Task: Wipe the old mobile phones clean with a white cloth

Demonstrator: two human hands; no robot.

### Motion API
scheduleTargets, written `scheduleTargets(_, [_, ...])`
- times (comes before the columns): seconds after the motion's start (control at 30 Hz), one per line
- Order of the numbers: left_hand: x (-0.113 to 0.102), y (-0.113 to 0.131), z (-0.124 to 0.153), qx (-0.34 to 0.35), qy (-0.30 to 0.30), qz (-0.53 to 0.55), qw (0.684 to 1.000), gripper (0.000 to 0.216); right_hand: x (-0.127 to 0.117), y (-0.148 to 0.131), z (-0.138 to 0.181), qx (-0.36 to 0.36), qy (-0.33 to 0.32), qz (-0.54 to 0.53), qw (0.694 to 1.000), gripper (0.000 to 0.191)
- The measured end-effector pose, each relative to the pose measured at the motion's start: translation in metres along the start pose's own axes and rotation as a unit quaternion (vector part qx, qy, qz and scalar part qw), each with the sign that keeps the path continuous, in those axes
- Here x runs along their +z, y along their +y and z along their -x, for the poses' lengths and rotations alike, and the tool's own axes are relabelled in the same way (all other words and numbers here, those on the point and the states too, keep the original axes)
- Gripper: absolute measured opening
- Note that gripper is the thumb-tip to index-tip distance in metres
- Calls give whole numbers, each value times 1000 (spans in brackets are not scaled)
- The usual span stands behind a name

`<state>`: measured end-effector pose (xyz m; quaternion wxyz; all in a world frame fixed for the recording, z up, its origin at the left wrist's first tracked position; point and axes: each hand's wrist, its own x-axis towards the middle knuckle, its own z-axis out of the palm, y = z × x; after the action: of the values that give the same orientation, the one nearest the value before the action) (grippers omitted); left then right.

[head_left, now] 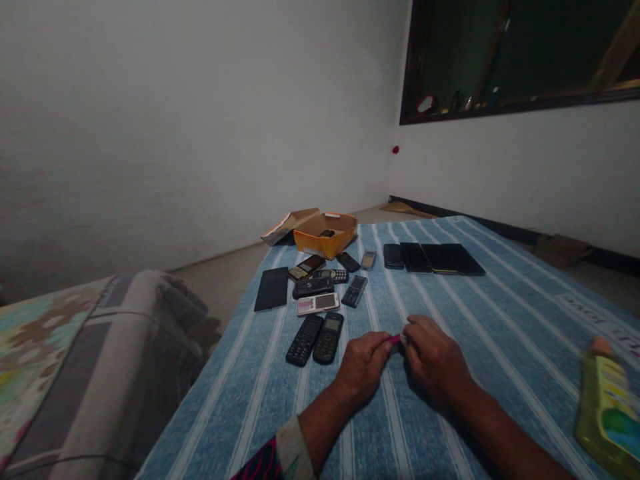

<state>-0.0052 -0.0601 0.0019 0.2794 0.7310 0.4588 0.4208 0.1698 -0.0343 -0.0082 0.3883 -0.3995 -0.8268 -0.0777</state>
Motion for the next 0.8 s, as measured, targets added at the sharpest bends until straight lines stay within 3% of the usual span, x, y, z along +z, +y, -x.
scheduleTargets(0.37, [2, -4, 2, -3, 4, -11, 1000, 30, -1, 9, 0, 5, 16, 34, 999, 15])
scheduleTargets(0.8, [4, -3, 3, 8, 15, 17, 1000, 30, 3, -4, 3, -38, 24, 7, 999, 20])
